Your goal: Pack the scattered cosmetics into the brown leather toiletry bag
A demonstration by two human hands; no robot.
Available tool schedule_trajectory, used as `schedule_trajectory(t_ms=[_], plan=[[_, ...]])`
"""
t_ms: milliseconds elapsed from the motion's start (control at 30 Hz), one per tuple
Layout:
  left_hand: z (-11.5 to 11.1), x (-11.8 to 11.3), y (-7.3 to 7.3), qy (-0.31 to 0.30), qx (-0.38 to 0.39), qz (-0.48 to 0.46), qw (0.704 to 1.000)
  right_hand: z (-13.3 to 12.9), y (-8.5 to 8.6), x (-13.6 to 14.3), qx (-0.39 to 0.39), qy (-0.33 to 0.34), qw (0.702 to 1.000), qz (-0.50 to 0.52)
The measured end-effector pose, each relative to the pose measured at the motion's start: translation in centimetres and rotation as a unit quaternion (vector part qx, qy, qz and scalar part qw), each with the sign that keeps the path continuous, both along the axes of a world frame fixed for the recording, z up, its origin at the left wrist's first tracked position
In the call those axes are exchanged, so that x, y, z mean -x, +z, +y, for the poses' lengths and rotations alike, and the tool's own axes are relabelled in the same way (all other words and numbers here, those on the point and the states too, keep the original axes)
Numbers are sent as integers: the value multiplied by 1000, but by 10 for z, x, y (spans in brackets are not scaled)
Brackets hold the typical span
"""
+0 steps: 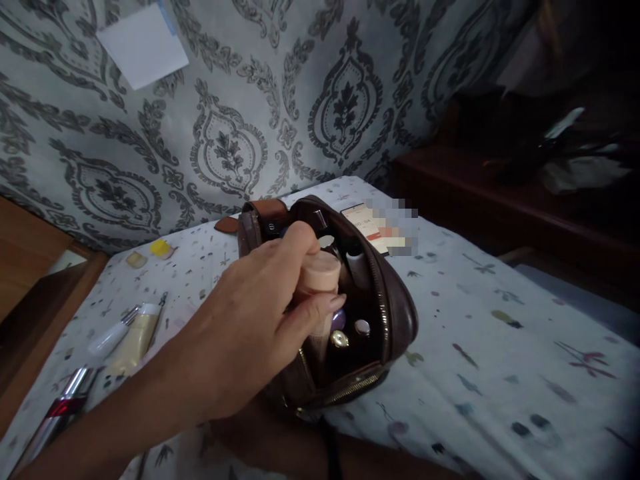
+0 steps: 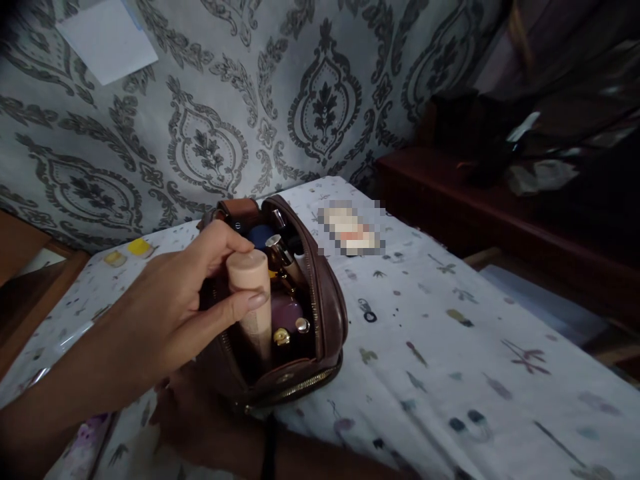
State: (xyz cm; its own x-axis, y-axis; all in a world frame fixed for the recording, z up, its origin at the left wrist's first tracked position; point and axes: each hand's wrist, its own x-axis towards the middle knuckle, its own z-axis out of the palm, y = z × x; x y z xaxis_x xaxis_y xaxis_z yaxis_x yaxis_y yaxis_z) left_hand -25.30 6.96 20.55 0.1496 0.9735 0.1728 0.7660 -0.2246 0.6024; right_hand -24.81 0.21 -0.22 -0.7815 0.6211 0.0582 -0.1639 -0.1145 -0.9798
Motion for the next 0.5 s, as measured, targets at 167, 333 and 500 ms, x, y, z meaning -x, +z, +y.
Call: schedule_trajectory(t_ms=[167,333,500], plan=[[0,-3,-1,-3,4,29,1000,3,5,-5,20,14,1000,-19],[0,-1,1,15,-6,29,999,8,9,-8,-14,31,998,-50],[-13,2,28,94,-135,-100,981,11,20,-11,-10,18,999,-28]])
